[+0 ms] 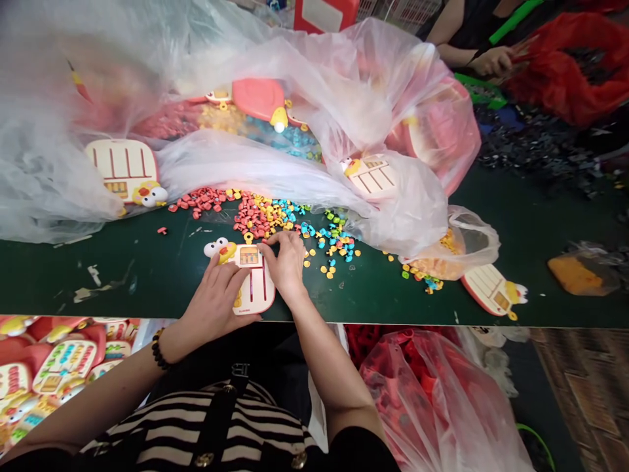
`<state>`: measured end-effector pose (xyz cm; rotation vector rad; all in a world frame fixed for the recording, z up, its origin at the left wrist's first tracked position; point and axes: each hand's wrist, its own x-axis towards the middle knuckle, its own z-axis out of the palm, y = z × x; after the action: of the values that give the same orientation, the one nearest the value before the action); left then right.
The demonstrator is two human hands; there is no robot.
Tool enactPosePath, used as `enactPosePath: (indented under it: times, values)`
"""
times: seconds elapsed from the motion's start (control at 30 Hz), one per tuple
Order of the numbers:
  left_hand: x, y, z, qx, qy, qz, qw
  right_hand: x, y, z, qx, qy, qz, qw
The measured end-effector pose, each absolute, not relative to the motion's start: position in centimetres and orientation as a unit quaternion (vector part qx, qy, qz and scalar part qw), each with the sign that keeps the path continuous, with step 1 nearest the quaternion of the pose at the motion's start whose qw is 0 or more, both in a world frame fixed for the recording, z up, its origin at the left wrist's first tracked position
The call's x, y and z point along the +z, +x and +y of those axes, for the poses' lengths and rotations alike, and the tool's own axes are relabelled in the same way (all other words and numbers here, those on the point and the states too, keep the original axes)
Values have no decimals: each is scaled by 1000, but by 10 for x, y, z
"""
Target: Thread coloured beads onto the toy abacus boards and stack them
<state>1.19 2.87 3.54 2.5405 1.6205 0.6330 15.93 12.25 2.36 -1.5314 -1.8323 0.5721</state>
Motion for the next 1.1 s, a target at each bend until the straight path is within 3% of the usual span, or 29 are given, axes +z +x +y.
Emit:
enactPosePath:
  times: [0.13,0.3,0.4,0.53,0.6,0.8,1.1]
  values:
    - [38,16,28,183,824,535,31,22,153,95,146,-599,-704,352]
    - [43,21,30,131,829,543,24,27,169,75,178,-518,-759,352]
    - [46,21,32,102,839,534,27,30,205,98,95,-605,-700,367]
    - [43,20,29,101,850,516,15,27,246,134,45,-667,-697,259]
    - [39,20,26,113,852,511,4,26,247,138,38,-664,-704,248]
    - [39,25,23,108,850,515,-7,31,191,114,157,-541,-740,368]
    - [23,24,21,212,817,536,-5,16,180,90,199,-391,-851,289]
